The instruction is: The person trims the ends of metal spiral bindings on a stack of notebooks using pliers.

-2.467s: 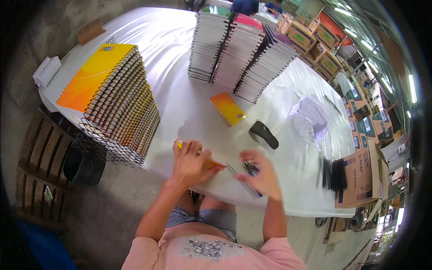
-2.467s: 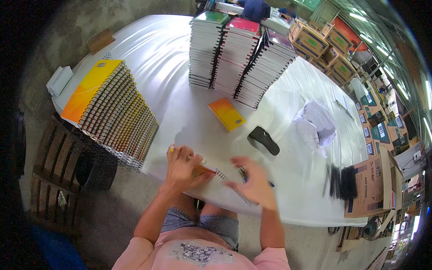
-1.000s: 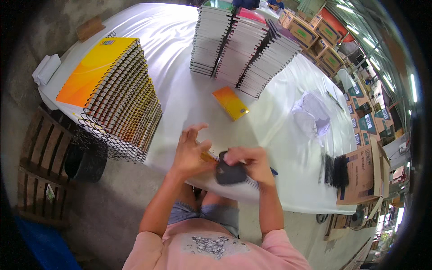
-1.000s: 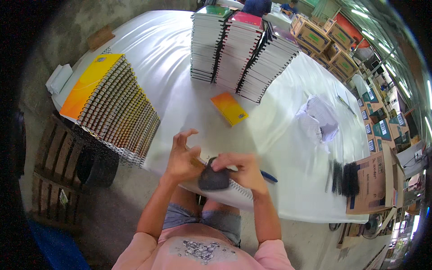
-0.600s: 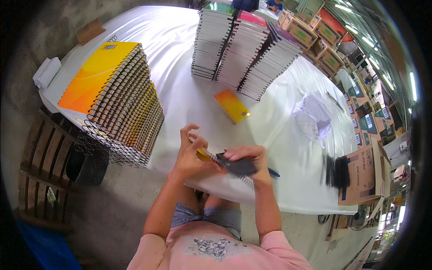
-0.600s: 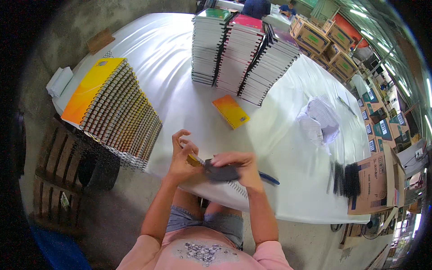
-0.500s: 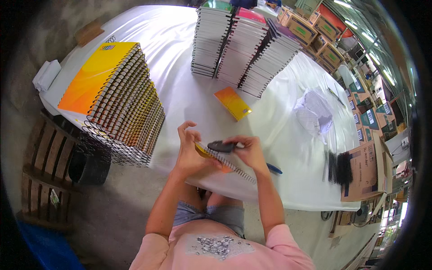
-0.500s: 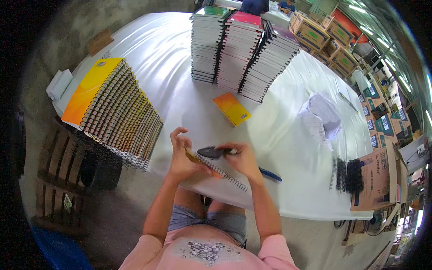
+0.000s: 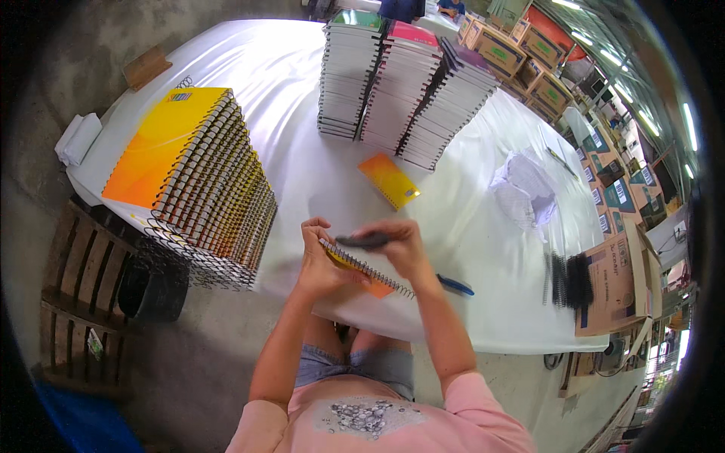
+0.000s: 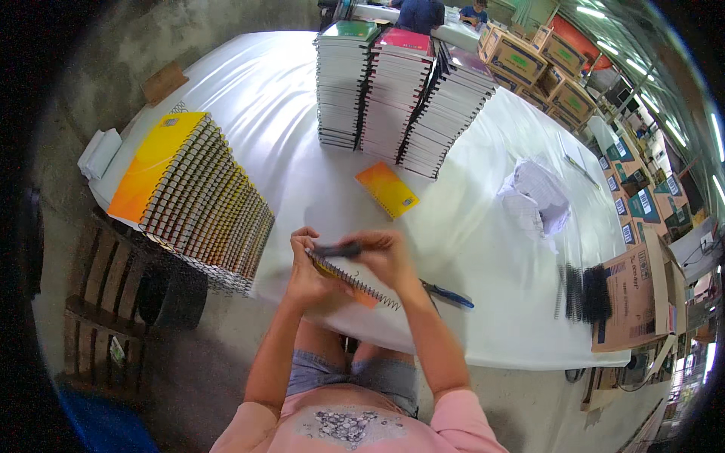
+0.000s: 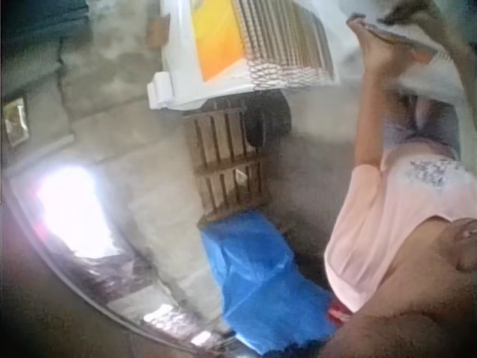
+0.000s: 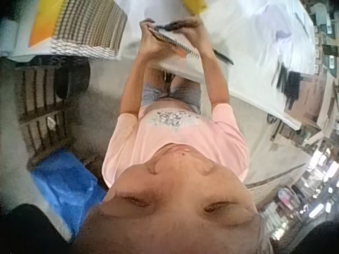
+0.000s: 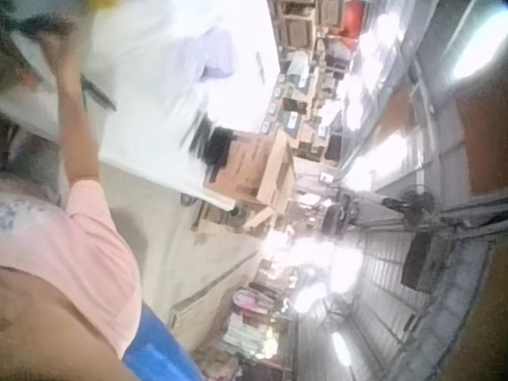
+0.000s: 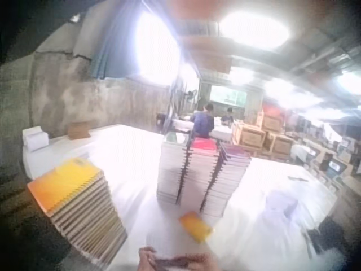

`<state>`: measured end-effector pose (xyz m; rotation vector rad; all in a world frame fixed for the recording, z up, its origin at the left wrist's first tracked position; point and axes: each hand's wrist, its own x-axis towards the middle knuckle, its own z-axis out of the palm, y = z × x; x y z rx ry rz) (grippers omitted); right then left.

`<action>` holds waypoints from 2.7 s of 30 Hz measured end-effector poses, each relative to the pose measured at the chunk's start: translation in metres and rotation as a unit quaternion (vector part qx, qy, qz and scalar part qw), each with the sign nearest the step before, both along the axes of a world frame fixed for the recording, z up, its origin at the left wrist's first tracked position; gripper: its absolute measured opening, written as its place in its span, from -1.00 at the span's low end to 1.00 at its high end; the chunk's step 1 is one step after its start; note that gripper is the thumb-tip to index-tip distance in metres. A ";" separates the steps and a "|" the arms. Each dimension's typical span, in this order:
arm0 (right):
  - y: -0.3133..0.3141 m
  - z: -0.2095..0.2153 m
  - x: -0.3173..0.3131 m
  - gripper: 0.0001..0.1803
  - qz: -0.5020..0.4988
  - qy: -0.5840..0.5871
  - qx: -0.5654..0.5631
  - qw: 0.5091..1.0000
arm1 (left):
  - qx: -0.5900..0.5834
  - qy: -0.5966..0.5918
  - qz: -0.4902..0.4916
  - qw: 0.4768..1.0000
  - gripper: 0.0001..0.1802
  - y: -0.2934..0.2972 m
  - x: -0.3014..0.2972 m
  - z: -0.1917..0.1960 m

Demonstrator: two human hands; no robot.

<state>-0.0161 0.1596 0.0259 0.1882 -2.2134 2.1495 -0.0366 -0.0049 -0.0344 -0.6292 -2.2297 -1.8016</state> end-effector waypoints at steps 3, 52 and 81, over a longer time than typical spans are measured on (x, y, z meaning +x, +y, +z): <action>-0.005 0.002 -0.006 -0.68 0.043 0.102 0.101 0.989 | 0.022 -0.026 -0.028 0.999 0.07 -0.002 -0.004 -0.005; 0.036 -0.013 0.118 -0.54 -0.257 -0.088 0.526 0.806 | 0.296 0.071 0.143 0.942 -0.29 0.000 0.063 0.098; -0.162 0.171 -0.113 -0.69 0.072 0.226 0.153 0.959 | 0.178 0.149 0.298 0.926 -0.63 -0.159 -0.010 0.196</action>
